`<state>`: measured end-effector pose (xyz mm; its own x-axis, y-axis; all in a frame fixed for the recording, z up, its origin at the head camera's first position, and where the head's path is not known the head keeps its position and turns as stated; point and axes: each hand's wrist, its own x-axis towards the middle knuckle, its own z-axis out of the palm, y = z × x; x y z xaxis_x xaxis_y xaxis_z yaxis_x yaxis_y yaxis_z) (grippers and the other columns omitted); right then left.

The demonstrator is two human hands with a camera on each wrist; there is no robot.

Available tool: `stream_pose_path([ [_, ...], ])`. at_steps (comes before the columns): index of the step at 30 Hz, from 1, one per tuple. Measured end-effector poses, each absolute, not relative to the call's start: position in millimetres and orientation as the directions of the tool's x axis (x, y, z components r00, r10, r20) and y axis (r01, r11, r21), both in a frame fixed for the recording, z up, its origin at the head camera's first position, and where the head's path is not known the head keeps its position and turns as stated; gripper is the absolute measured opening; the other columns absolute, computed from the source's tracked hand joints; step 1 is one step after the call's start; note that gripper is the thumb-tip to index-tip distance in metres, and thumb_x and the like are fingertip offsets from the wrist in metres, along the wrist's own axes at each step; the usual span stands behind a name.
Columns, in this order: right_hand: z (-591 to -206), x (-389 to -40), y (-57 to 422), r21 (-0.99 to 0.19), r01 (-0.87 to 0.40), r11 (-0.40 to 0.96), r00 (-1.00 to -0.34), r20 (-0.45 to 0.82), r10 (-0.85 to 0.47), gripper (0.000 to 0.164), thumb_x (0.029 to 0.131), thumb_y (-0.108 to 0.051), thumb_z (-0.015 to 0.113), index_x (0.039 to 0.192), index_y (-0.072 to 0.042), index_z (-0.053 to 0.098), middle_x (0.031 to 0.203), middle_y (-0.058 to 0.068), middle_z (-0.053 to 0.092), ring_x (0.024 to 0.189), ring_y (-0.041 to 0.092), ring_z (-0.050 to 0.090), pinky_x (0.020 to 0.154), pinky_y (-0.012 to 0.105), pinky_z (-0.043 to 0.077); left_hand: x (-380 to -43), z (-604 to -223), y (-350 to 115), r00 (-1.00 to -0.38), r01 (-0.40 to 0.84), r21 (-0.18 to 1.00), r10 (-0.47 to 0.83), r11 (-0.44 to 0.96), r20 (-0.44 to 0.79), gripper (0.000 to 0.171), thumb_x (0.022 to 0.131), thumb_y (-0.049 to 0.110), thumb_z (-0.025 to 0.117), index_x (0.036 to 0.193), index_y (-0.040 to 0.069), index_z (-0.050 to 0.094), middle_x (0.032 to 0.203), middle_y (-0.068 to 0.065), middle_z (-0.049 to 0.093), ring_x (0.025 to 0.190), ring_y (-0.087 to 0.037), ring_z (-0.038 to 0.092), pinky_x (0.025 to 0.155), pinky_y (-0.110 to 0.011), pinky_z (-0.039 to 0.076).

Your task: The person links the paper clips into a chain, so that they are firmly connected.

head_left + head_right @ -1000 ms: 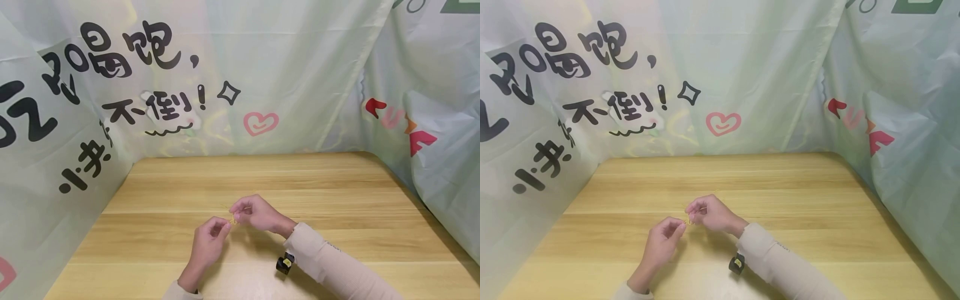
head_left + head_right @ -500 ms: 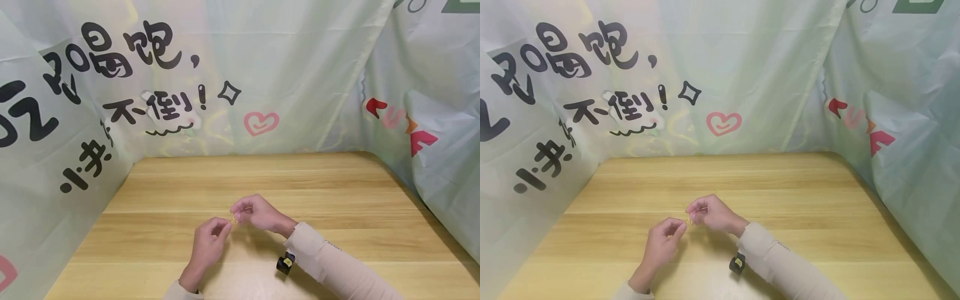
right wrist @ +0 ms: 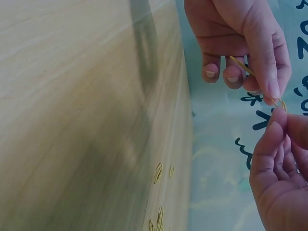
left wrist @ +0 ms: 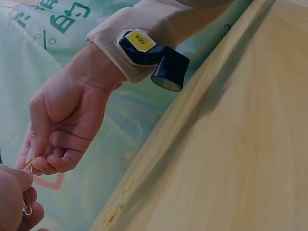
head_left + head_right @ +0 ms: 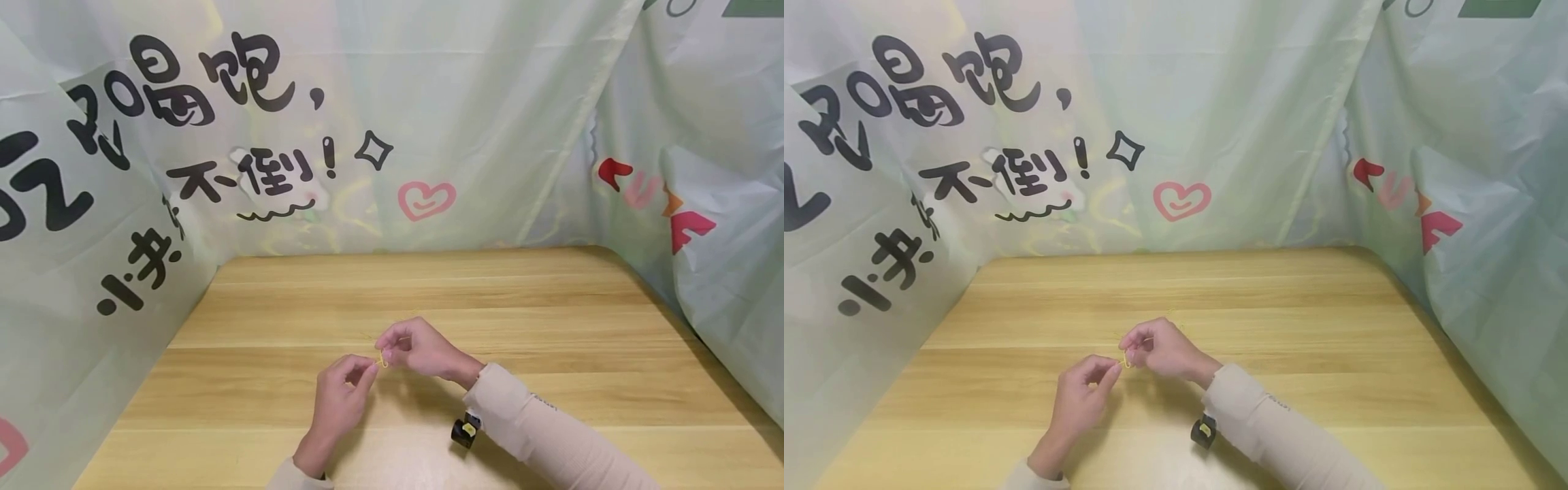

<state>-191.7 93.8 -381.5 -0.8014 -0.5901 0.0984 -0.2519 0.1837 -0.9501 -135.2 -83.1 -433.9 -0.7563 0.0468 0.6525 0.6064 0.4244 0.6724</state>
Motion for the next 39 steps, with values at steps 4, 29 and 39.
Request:
stream_pose_path([
  [4, -381.8, -191.2, 91.9, -0.940, -0.282, 0.192, -0.806, 0.124, -0.578, 0.015, 0.085, 0.008, 0.064, 0.099, 0.007, 0.067, 0.090, 0.018, 0.066, 0.076, 0.018, 0.064, 0.074, 0.051, 0.055, -135.2, -432.9, -81.7, -0.718, 0.630, 0.632, 0.026, 0.451, 0.696, 0.008, 0.081, -0.002, 0.072, 0.083, 0.004, 0.067, 0.072, 0.002, 0.064, 0.062, -0.006, 0.056, 0.054, -0.021, 0.051],
  [29, -374.0, -188.4, 96.2, -0.858, -0.402, 0.321, -0.742, 0.099, -0.663, 0.017, 0.095, 0.004, 0.053, 0.110, 0.000, 0.059, 0.083, 0.013, 0.060, 0.069, 0.016, 0.053, 0.064, 0.024, 0.048, -134.7, -432.4, -82.1, -0.704, 0.618, 0.637, -0.036, 0.460, 0.709, 0.012, 0.080, -0.007, 0.072, 0.084, 0.004, 0.067, 0.074, 0.001, 0.066, 0.062, -0.008, 0.056, 0.053, -0.023, 0.050],
  [39, -367.3, -192.3, 97.7, -0.790, -0.525, 0.316, -0.752, 0.257, -0.607, 0.009, 0.095, 0.000, 0.056, 0.103, -0.004, 0.059, 0.079, 0.007, 0.059, 0.061, 0.008, 0.049, 0.055, 0.023, 0.046, -131.7, -432.7, -80.0, -0.838, 0.514, 0.752, 0.054, 0.413, 0.543, 0.006, 0.085, 0.001, 0.071, 0.087, 0.004, 0.067, 0.074, 0.004, 0.064, 0.065, -0.008, 0.057, 0.056, -0.023, 0.051],
])
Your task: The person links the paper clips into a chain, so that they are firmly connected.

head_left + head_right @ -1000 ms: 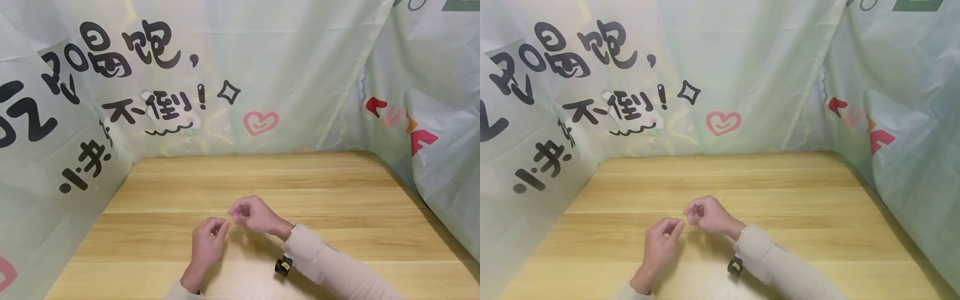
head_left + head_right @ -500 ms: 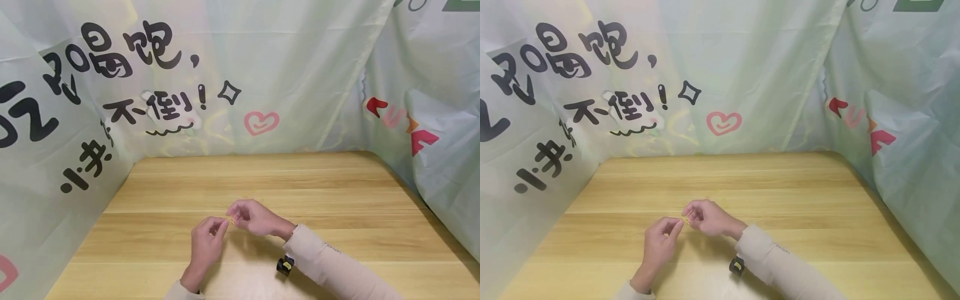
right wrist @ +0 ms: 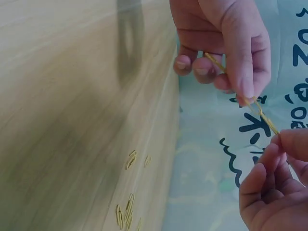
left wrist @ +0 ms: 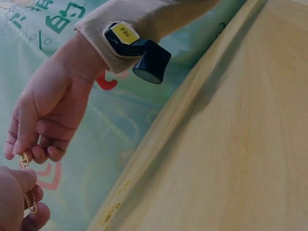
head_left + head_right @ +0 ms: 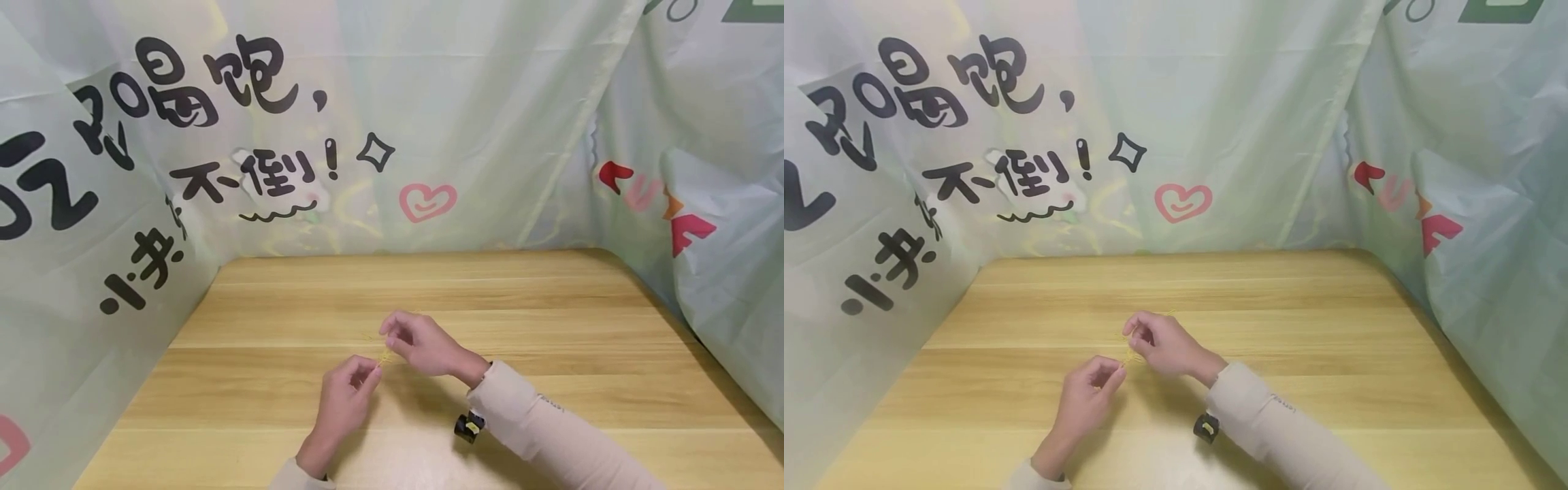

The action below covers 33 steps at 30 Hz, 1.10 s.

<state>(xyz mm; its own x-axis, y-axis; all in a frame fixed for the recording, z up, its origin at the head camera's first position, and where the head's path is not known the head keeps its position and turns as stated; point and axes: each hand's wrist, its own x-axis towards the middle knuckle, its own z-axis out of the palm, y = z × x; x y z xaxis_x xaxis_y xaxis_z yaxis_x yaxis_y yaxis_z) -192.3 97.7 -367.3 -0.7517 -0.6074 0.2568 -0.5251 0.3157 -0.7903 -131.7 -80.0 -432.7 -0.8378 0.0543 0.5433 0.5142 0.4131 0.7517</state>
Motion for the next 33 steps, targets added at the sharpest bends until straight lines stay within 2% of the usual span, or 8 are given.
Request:
stream_pose_path([
  [4, -365.9, -190.7, 95.6, -0.772, -0.556, 0.308, -0.741, 0.293, -0.605, 0.009, 0.094, 0.000, 0.059, 0.102, -0.003, 0.059, 0.078, -0.001, 0.058, 0.060, 0.007, 0.049, 0.054, 0.022, 0.045, -132.7, -434.4, -80.2, -0.853, 0.503, 0.760, 0.098, 0.412, 0.512, 0.007, 0.085, 0.001, 0.071, 0.088, 0.005, 0.066, 0.075, 0.003, 0.065, 0.066, -0.007, 0.058, 0.057, -0.024, 0.053],
  [10, -364.5, -189.8, 94.9, -0.759, -0.572, 0.311, -0.734, 0.303, -0.608, 0.012, 0.091, 0.001, 0.061, 0.103, -0.004, 0.059, 0.079, -0.003, 0.061, 0.062, 0.006, 0.051, 0.057, 0.024, 0.046, -132.3, -433.2, -80.7, -0.888, 0.450, 0.794, 0.113, 0.409, 0.446, 0.008, 0.086, 0.003, 0.070, 0.092, 0.003, 0.065, 0.077, 0.003, 0.065, 0.068, -0.008, 0.059, 0.060, -0.024, 0.053],
  [19, -364.3, -190.3, 93.7, -0.732, -0.603, 0.318, -0.707, 0.305, -0.638, 0.013, 0.091, 0.000, 0.063, 0.102, -0.004, 0.059, 0.081, -0.004, 0.063, 0.062, 0.005, 0.052, 0.055, 0.024, 0.048, -131.3, -432.2, -82.4, -0.883, 0.459, 0.795, 0.107, 0.396, 0.456, 0.021, 0.089, 0.005, 0.067, 0.108, -0.003, 0.064, 0.103, -0.014, 0.068, 0.088, -0.022, 0.064, 0.073, -0.029, 0.056],
  [33, -363.8, -185.4, 86.7, -0.713, -0.628, 0.312, -0.682, 0.311, -0.662, 0.013, 0.090, -0.001, 0.065, 0.101, -0.005, 0.060, 0.081, -0.003, 0.063, 0.068, 0.004, 0.056, 0.058, 0.024, 0.051, -130.6, -432.2, -81.1, -0.860, 0.489, 0.775, 0.074, 0.401, 0.505, 0.007, 0.089, 0.003, 0.066, 0.094, -0.002, 0.067, 0.091, -0.006, 0.070, 0.081, -0.019, 0.065, 0.067, -0.028, 0.056],
])
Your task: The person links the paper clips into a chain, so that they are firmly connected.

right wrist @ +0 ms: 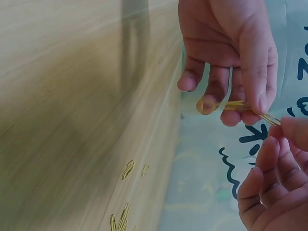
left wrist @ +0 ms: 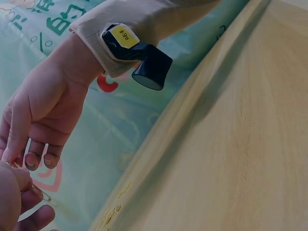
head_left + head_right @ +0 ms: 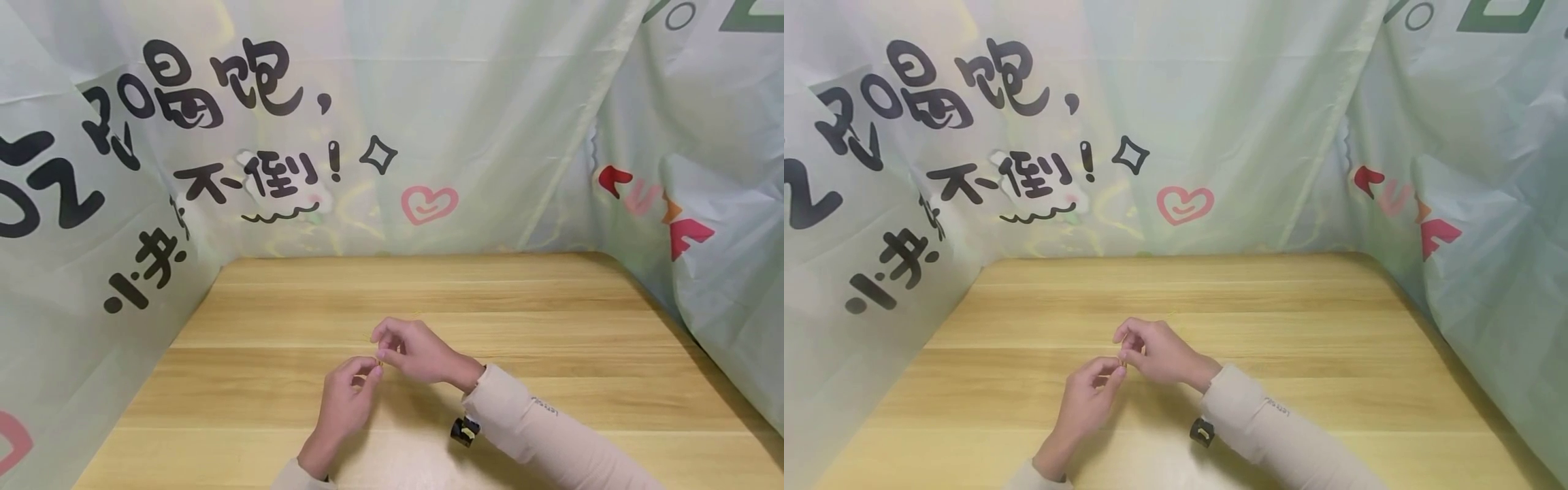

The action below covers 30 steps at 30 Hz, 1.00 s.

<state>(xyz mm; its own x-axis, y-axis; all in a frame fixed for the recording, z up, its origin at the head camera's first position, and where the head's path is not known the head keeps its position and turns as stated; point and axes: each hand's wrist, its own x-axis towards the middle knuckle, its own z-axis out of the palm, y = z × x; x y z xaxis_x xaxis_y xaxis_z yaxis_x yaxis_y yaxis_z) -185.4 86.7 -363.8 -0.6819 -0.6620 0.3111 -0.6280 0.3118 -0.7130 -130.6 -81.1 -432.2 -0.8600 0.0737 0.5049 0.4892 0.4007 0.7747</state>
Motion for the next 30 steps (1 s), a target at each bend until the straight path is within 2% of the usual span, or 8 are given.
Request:
stream_pose_path([
  [6, -365.6, -189.3, 90.8, -0.698, -0.633, 0.334, -0.688, 0.311, -0.655, 0.011, 0.091, -0.003, 0.065, 0.102, -0.005, 0.062, 0.081, -0.003, 0.063, 0.070, 0.006, 0.057, 0.060, 0.025, 0.051, -129.9, -429.7, -81.1, -0.885, 0.446, 0.805, 0.059, 0.391, 0.461, 0.006, 0.090, 0.003, 0.066, 0.093, -0.001, 0.067, 0.088, -0.005, 0.070, 0.081, -0.017, 0.065, 0.069, -0.028, 0.056],
  [12, -371.7, -200.8, 99.8, -0.729, -0.580, 0.364, -0.730, 0.267, -0.629, 0.011, 0.093, -0.008, 0.064, 0.104, -0.005, 0.062, 0.085, -0.003, 0.062, 0.074, 0.009, 0.058, 0.067, 0.027, 0.052, -129.4, -428.6, -81.8, -0.893, 0.428, 0.815, 0.042, 0.390, 0.448, 0.007, 0.090, 0.005, 0.065, 0.094, -0.001, 0.067, 0.088, -0.004, 0.069, 0.080, -0.016, 0.065, 0.070, -0.029, 0.056],
  [15, -375.6, -207.0, 105.2, -0.788, -0.509, 0.347, -0.755, 0.215, -0.619, 0.014, 0.095, -0.009, 0.060, 0.108, -0.003, 0.062, 0.090, 0.003, 0.062, 0.080, 0.016, 0.061, 0.074, 0.032, 0.053, -129.1, -429.5, -82.0, -0.889, 0.435, 0.812, 0.042, 0.389, 0.456, 0.007, 0.091, 0.005, 0.064, 0.093, -0.001, 0.067, 0.087, -0.003, 0.069, 0.079, -0.016, 0.064, 0.069, -0.029, 0.056],
  [19, -379.7, -214.8, 111.9, -0.863, -0.412, 0.291, -0.771, 0.160, -0.617, 0.019, 0.099, -0.009, 0.053, 0.112, 0.002, 0.059, 0.095, 0.018, 0.063, 0.086, 0.033, 0.063, 0.078, 0.047, 0.054, -128.9, -429.0, -82.2, -0.893, 0.426, 0.820, 0.033, 0.382, 0.449, 0.006, 0.091, 0.006, 0.065, 0.092, 0.000, 0.068, 0.087, -0.002, 0.069, 0.080, -0.015, 0.064, 0.070, -0.029, 0.056],
  [22, -382.3, -219.8, 116.8, -0.888, -0.366, 0.279, -0.781, 0.130, -0.610, 0.023, 0.101, -0.011, 0.048, 0.114, 0.005, 0.058, 0.098, 0.025, 0.062, 0.087, 0.038, 0.062, 0.078, 0.055, 0.052, -128.5, -428.4, -82.3, -0.898, 0.417, 0.828, 0.028, 0.374, 0.439, 0.007, 0.091, 0.007, 0.065, 0.091, 0.000, 0.068, 0.087, -0.003, 0.070, 0.080, -0.015, 0.064, 0.070, -0.029, 0.056],
  [30, -389.7, -233.6, 127.0, -0.897, -0.263, 0.355, -0.837, 0.029, -0.547, 0.031, 0.101, -0.016, 0.047, 0.120, 0.007, 0.056, 0.107, 0.025, 0.062, 0.096, 0.040, 0.060, 0.082, 0.053, 0.051, -129.0, -429.8, -83.1, -0.893, 0.429, 0.827, 0.031, 0.362, 0.449, 0.007, 0.091, 0.007, 0.065, 0.091, 0.000, 0.068, 0.088, -0.004, 0.070, 0.079, -0.019, 0.065, 0.069, -0.029, 0.056],
])
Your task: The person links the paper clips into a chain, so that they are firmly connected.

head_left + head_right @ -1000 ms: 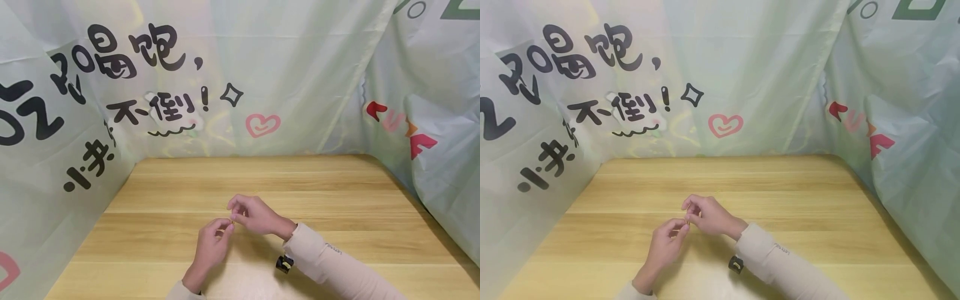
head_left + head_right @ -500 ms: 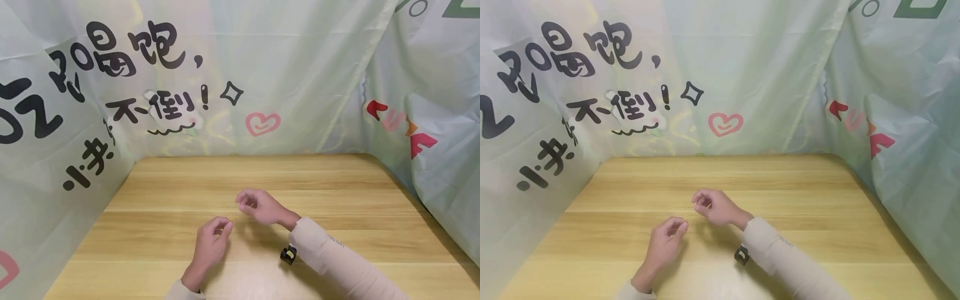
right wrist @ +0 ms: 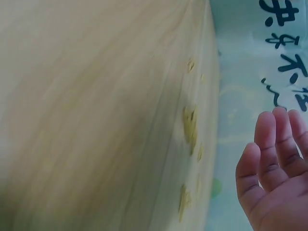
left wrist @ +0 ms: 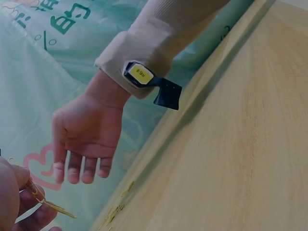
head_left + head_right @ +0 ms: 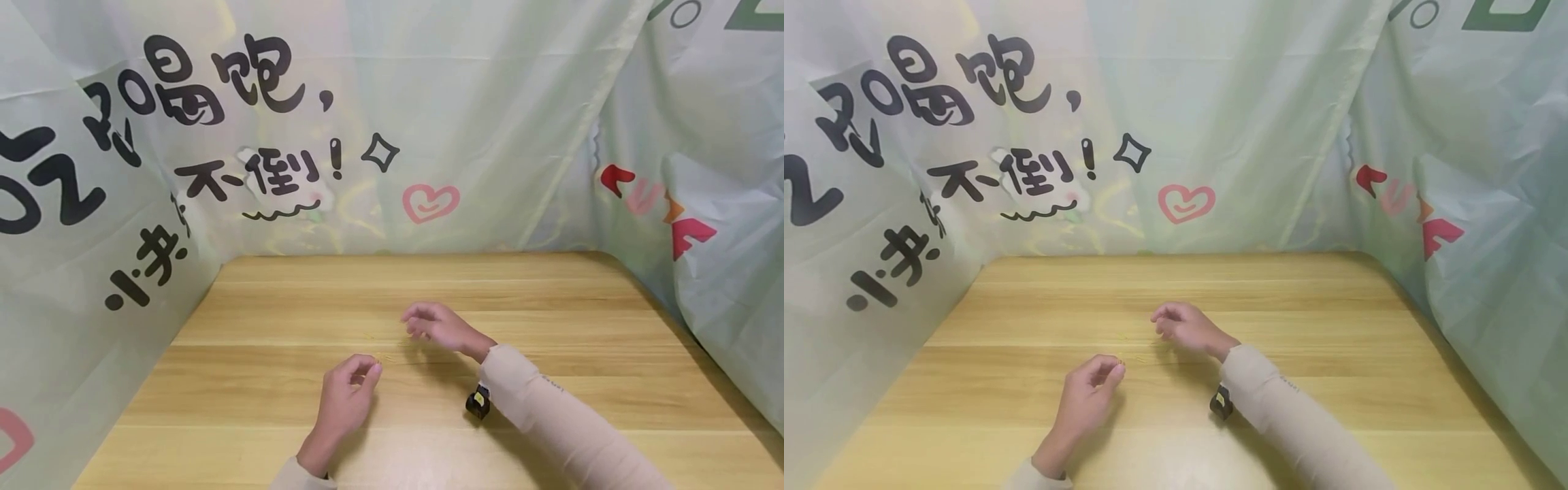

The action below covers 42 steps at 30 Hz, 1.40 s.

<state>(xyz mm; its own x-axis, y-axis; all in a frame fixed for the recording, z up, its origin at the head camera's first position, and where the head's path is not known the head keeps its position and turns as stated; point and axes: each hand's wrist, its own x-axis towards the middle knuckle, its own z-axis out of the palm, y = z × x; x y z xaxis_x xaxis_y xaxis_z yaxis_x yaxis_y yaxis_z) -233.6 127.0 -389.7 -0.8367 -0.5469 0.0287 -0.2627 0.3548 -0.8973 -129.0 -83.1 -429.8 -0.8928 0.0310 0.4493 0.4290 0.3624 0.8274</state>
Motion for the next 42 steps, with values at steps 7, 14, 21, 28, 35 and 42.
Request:
stream_pose_path([
  [7, -395.6, -242.7, 134.7, -0.818, -0.261, 0.513, -0.878, -0.020, -0.477, 0.028, 0.098, -0.015, 0.051, 0.120, 0.000, 0.060, 0.114, 0.016, 0.062, 0.099, 0.026, 0.061, 0.087, 0.043, 0.051, -129.0, -429.4, -82.5, -0.893, 0.427, 0.828, 0.030, 0.363, 0.448, 0.006, 0.091, 0.007, 0.065, 0.091, 0.002, 0.069, 0.087, -0.002, 0.070, 0.078, -0.017, 0.064, 0.069, -0.028, 0.055],
  [14, -400.7, -253.1, 144.3, -0.709, -0.332, 0.622, -0.874, -0.017, -0.487, 0.018, 0.096, -0.008, 0.055, 0.110, 0.000, 0.062, 0.093, 0.009, 0.065, 0.079, 0.020, 0.061, 0.068, 0.034, 0.052, -129.1, -429.9, -82.8, -0.891, 0.429, 0.821, 0.027, 0.376, 0.453, 0.005, 0.091, 0.007, 0.066, 0.090, 0.004, 0.069, 0.084, -0.001, 0.070, 0.076, -0.015, 0.063, 0.068, -0.027, 0.054],
  [21, -405.0, -257.9, 151.5, -0.550, -0.424, 0.719, -0.864, 0.007, -0.504, 0.003, 0.090, -0.005, 0.065, 0.087, -0.007, 0.064, 0.074, -0.001, 0.061, 0.066, 0.013, 0.055, 0.061, 0.030, 0.049, -128.3, -428.6, -82.8, -0.899, 0.417, 0.826, 0.033, 0.379, 0.438, 0.007, 0.092, 0.008, 0.065, 0.091, 0.003, 0.069, 0.085, -0.001, 0.070, 0.078, -0.016, 0.063, 0.069, -0.027, 0.054],
  [28, -405.6, -255.8, 153.2, -0.474, -0.357, 0.805, -0.896, -0.069, -0.439, 0.008, 0.085, -0.004, 0.071, 0.090, -0.010, 0.069, 0.084, 0.002, 0.065, 0.074, 0.015, 0.059, 0.069, 0.035, 0.053, -128.3, -430.3, -82.4, -0.889, 0.434, 0.818, 0.035, 0.377, 0.456, 0.007, 0.091, 0.008, 0.065, 0.091, 0.002, 0.069, 0.084, -0.002, 0.070, 0.077, -0.015, 0.063, 0.068, -0.027, 0.055],
  [35, -405.4, -251.7, 155.6, -0.408, -0.332, 0.851, -0.906, -0.115, -0.408, 0.011, 0.086, -0.005, 0.071, 0.095, -0.011, 0.069, 0.090, 0.002, 0.065, 0.077, 0.016, 0.058, 0.071, 0.036, 0.053, -128.3, -432.5, -81.7, -0.851, 0.498, 0.774, 0.050, 0.390, 0.523, 0.004, 0.089, 0.004, 0.065, 0.089, 0.001, 0.068, 0.082, -0.002, 0.069, 0.074, -0.012, 0.062, 0.065, -0.026, 0.055],
  [42, -406.2, -252.2, 157.8, -0.383, -0.346, 0.857, -0.905, -0.103, -0.412, 0.009, 0.085, -0.004, 0.073, 0.083, -0.011, 0.067, 0.085, 0.001, 0.063, 0.077, 0.017, 0.057, 0.071, 0.035, 0.052, -127.8, -431.3, -81.6, -0.869, 0.476, 0.799, 0.056, 0.369, 0.492, 0.005, 0.091, 0.007, 0.065, 0.090, 0.003, 0.068, 0.084, -0.001, 0.069, 0.075, -0.015, 0.063, 0.067, -0.028, 0.055],
])
